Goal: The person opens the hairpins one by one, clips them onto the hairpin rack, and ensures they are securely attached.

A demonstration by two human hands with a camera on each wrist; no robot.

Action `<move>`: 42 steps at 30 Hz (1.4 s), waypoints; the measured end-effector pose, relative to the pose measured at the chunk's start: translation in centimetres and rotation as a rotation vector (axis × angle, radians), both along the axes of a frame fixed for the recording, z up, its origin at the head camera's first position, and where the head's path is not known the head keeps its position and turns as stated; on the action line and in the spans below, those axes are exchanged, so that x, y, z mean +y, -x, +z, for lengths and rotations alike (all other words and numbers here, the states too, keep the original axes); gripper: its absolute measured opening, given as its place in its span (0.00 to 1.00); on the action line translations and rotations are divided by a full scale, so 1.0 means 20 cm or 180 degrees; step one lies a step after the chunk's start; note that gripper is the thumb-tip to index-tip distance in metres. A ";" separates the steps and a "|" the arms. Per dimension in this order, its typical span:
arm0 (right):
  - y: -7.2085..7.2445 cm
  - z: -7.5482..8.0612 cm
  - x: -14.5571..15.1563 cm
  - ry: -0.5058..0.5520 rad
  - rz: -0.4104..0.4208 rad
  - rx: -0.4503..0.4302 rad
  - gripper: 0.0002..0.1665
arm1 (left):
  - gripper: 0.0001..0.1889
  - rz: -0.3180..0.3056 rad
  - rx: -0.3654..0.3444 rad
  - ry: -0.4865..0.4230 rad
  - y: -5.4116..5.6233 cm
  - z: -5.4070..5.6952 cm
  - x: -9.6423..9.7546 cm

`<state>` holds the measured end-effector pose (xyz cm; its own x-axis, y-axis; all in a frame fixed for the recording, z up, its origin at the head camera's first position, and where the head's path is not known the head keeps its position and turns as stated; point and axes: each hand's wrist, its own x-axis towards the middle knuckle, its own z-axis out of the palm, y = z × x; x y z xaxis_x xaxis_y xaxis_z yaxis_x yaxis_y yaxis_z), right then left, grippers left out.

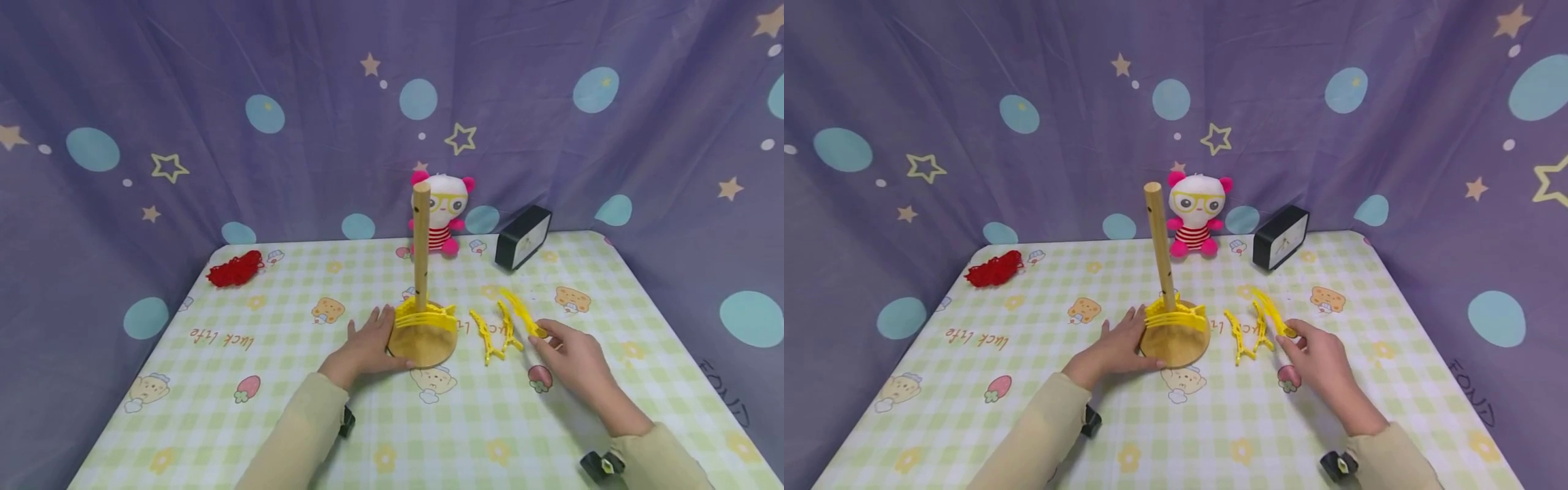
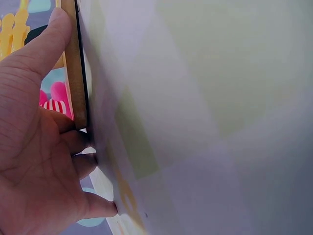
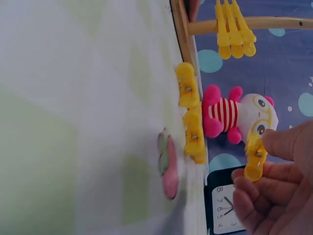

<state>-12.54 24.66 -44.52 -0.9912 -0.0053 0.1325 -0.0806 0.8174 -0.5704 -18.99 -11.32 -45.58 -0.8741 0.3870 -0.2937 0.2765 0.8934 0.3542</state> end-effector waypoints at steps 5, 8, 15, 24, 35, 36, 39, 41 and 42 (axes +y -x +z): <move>0.03 0.04 -0.04 0.0018 0.0181 0.0081 0.23 | 0.62 -0.0002 0.0003 0.0001 0.00 0.00 0.00; 0.04 0.05 -0.07 -0.0033 0.0322 0.0246 0.23 | 0.62 -0.0001 0.0004 0.0007 0.00 0.00 0.00; 0.08 0.08 -0.16 -0.0148 0.0481 0.0613 0.23 | 0.62 -0.0006 0.0001 0.0007 0.00 0.00 0.00; 0.15 0.13 -0.31 -0.0381 0.0709 0.0819 0.19 | 0.62 -0.0008 -0.0007 0.0016 0.00 0.00 -0.01; 0.21 0.19 -0.58 -0.0984 0.0827 0.1158 0.26 | 0.62 0.0000 -0.0011 0.0028 0.00 -0.01 -0.01; 0.22 0.19 -0.59 -0.1032 0.0841 0.1155 0.27 | 0.62 0.0002 -0.0004 0.0018 0.00 -0.01 -0.01; 0.22 0.20 -0.61 -0.1178 0.0886 0.1144 0.24 | 0.62 -0.0006 0.0011 0.0008 0.00 -0.01 -0.01; 0.22 0.20 -0.62 -0.1222 0.0913 0.1118 0.22 | 0.62 -0.0021 0.0028 -0.0006 0.00 -0.01 -0.01; 0.22 0.20 -0.62 -0.1207 0.0918 0.1088 0.22 | 0.62 -0.0025 0.0033 -0.0003 0.00 -0.01 -0.01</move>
